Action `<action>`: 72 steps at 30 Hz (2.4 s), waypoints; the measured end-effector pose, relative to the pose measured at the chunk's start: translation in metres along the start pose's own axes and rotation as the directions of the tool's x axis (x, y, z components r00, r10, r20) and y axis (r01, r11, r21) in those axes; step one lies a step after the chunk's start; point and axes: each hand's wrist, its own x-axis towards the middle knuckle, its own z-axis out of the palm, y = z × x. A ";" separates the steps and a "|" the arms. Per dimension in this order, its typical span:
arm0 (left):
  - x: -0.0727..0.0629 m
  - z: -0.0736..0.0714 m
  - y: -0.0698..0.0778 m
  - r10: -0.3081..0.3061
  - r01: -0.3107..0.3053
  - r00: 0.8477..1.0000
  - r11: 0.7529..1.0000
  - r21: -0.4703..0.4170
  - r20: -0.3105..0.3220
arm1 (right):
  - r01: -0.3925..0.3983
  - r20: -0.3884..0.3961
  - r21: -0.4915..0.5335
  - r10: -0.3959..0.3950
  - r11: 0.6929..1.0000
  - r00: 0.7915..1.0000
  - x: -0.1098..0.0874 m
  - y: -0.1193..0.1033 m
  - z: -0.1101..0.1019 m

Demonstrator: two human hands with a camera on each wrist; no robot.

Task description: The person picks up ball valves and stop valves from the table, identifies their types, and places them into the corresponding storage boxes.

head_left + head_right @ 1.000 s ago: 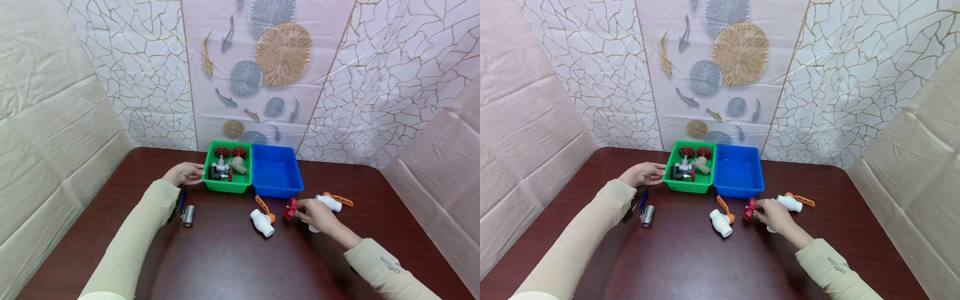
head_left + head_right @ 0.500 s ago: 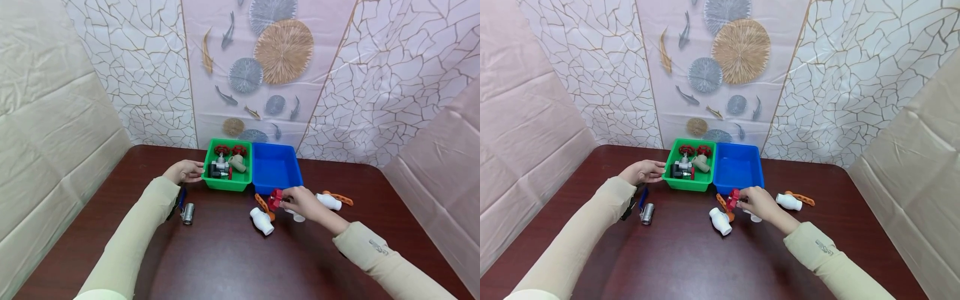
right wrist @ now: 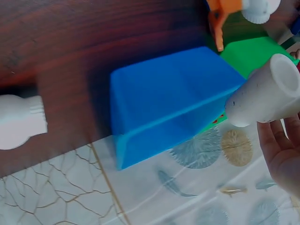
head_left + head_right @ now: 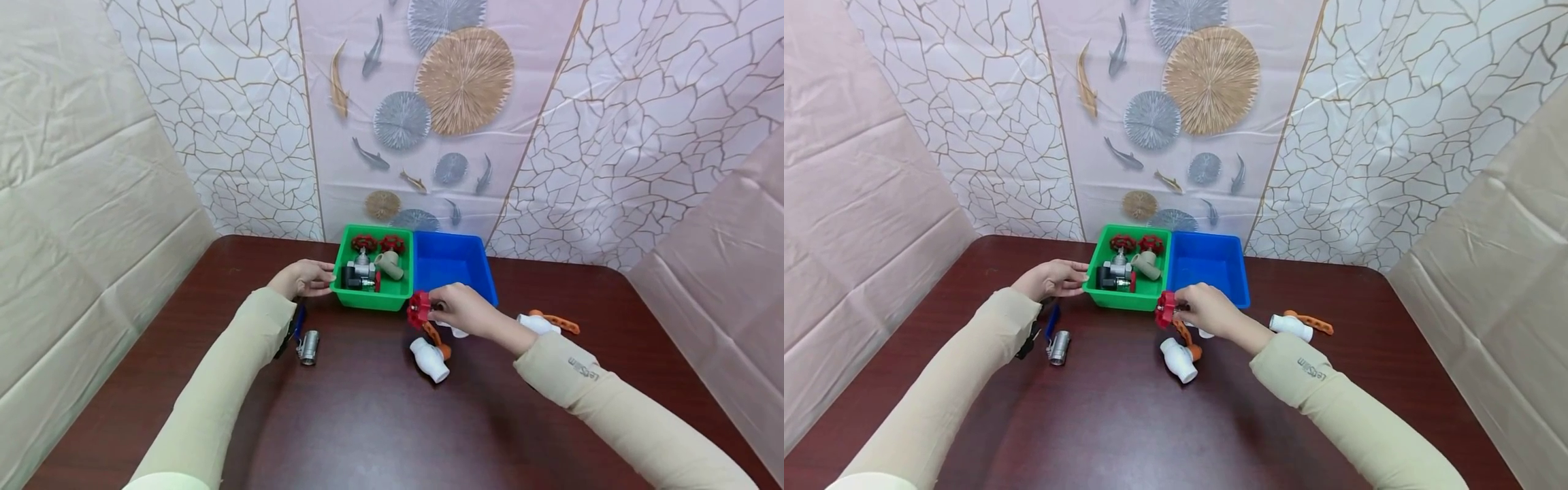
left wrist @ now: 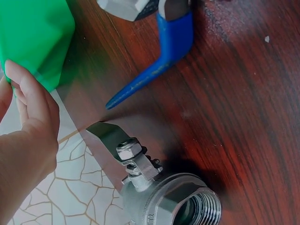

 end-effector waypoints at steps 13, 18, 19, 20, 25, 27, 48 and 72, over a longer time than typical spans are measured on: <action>-0.001 0.002 0.000 0.007 -0.006 1.000 1.000 0.010 -0.024 | 0.012 -0.006 -0.049 -0.013 0.999 1.000 0.043 -0.008 0.002; -0.002 0.002 0.000 0.000 0.000 0.999 1.000 0.011 -0.035 | 0.016 -0.026 0.007 -0.016 1.000 1.000 0.063 -0.006 0.005; -0.002 0.002 0.000 0.000 0.001 0.999 1.000 0.012 -0.037 | 0.017 -0.024 0.014 -0.016 1.000 1.000 0.067 -0.006 0.006; -0.002 0.003 0.000 0.000 0.000 0.999 1.000 0.010 -0.039 | 0.018 -0.024 0.018 -0.017 1.000 1.000 0.071 -0.006 0.007; -0.003 0.004 0.000 0.004 -0.004 0.999 1.000 0.013 -0.041 | 0.031 -0.016 -0.005 -0.031 0.999 0.999 0.089 -0.004 0.011; -0.003 0.004 0.001 0.004 -0.003 0.999 1.000 0.019 -0.040 | 0.033 -0.010 -0.023 -0.033 0.999 0.999 0.095 -0.003 0.012; -0.004 0.004 0.002 -0.011 0.012 0.999 1.000 0.007 -0.053 | 0.051 0.050 -0.030 -0.050 0.998 0.998 0.128 0.016 0.023; -0.002 0.002 0.000 -0.014 0.013 0.999 1.000 -0.020 -0.051 | 0.074 0.171 -0.068 -0.062 0.995 0.983 0.145 0.023 0.034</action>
